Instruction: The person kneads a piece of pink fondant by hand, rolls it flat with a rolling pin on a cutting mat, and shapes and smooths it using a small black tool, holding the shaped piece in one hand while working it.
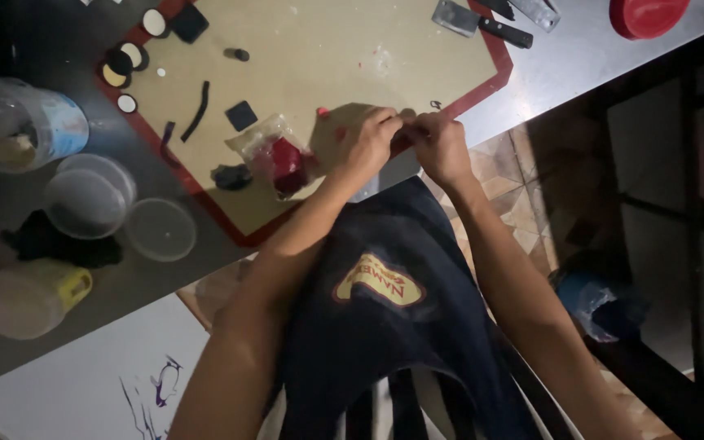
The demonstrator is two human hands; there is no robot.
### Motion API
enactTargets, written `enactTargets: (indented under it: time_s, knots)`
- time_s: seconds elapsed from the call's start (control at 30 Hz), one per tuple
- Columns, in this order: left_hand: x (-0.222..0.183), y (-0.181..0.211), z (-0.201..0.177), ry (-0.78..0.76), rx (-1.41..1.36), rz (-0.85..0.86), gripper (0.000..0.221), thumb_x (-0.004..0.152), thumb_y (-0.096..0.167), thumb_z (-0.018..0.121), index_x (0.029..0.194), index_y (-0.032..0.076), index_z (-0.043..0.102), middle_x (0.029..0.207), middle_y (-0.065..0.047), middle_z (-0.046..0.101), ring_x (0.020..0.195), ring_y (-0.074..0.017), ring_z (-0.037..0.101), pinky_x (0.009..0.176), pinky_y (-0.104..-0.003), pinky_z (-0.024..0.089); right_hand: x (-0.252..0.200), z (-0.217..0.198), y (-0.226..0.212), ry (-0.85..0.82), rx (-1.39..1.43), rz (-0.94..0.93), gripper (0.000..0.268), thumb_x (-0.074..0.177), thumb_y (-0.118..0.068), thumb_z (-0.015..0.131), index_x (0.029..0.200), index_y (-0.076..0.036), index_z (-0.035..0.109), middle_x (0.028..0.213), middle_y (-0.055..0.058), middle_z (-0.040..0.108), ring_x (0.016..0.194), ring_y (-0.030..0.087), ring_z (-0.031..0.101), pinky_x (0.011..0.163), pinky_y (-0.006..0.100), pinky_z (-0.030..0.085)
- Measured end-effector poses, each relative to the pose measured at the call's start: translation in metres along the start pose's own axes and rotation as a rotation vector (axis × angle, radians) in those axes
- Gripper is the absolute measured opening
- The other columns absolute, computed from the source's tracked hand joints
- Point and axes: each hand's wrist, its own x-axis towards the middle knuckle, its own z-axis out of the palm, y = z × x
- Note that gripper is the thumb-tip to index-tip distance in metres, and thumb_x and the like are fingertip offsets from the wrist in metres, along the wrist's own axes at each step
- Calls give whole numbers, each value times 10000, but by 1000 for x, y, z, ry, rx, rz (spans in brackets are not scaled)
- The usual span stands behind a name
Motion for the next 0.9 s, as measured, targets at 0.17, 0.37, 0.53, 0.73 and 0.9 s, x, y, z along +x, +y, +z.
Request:
enactTargets:
  time_s: [0.17,0.37,0.53,0.73,0.9]
  knots:
    - [27,12,-16,-102,-119,-344,202,803,9,702,992,75,728,964,-125,735,951,-362,696,833,-468,549,24,7,11,64,-174,-47,170,808,-21,761,971,18,730,838,219,717,758,360,709,690,418,561]
    - [43,4,7,-43,-59,-319,174,791,-7,695,949,67,698,911,-130,710,926,-364,679,802,-478,541,35,13,33,144,23,112,171,830,-80,729,967,8,678,800,154,740,725,250,744,659,382,577]
    - [21,2,12,-65,83,13,162,801,2,729,951,47,689,1011,-156,661,978,-400,635,830,-507,527,16,6,26,78,-14,204,113,942,-125,696,958,-16,673,807,142,733,724,260,760,664,386,581]
    - [24,12,-10,-54,-236,-413,170,772,-15,658,938,21,666,1003,-171,700,972,-375,694,840,-477,563,30,23,-12,65,-360,-246,266,839,-87,699,1104,-64,696,920,180,730,792,385,694,632,493,543]
    - [30,-3,4,-45,-88,-377,241,765,-28,679,1000,18,699,962,-199,706,982,-422,632,833,-500,519,48,21,28,-23,-215,41,118,915,-125,724,987,-61,656,921,165,752,849,363,708,717,453,549]
